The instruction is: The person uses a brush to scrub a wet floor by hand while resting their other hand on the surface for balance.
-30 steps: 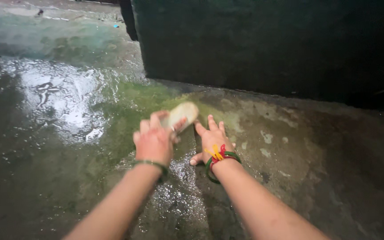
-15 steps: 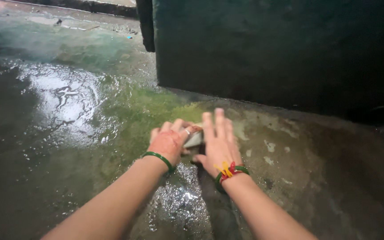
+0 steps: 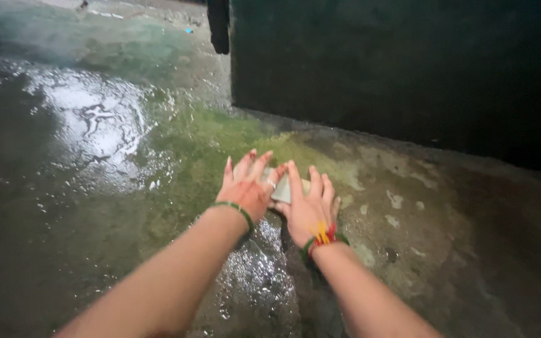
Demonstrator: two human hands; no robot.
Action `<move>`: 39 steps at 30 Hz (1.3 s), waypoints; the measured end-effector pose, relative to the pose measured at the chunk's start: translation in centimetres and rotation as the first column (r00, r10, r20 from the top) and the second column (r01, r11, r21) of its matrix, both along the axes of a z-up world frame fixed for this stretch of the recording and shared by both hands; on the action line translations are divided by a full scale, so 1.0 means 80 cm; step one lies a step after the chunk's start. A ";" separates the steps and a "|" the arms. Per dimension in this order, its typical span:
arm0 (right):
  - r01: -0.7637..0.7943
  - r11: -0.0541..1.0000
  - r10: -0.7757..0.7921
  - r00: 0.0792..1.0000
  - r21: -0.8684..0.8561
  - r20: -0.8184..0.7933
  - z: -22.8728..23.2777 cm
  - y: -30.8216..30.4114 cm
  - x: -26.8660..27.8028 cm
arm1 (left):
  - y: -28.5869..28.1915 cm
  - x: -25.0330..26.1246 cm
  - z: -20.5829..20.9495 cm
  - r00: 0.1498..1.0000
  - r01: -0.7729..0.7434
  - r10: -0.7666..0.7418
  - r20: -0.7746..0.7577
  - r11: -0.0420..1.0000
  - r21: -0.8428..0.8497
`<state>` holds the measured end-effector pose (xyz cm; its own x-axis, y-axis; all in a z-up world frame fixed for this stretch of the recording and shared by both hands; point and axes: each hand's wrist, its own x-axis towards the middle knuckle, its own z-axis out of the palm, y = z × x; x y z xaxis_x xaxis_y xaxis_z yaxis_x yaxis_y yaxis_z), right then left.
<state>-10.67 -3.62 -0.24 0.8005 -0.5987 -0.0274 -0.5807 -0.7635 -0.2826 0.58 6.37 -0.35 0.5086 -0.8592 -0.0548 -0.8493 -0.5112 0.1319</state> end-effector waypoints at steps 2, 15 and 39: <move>-0.006 1.000 0.006 1.000 0.015 0.002 0.000 -0.004 0.003 | -0.006 0.011 0.000 0.999 0.015 -0.012 -0.041 0.998 0.065; 0.006 0.999 -0.003 0.997 -0.032 0.079 0.001 0.007 -0.026 | 0.006 -0.038 0.004 0.991 -0.086 0.091 -0.097 0.994 0.064; 0.037 0.999 -0.037 0.999 0.004 0.040 -0.004 -0.037 -0.026 | -0.041 -0.030 0.002 0.996 -0.049 0.049 -0.079 0.999 -0.001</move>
<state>-12.77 -6.57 -0.57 0.7783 -0.6279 0.0024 -0.5967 -0.7409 -0.3082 -1.81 3.06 -0.19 0.5442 -0.8337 -0.0942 -0.8102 -0.5514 0.1987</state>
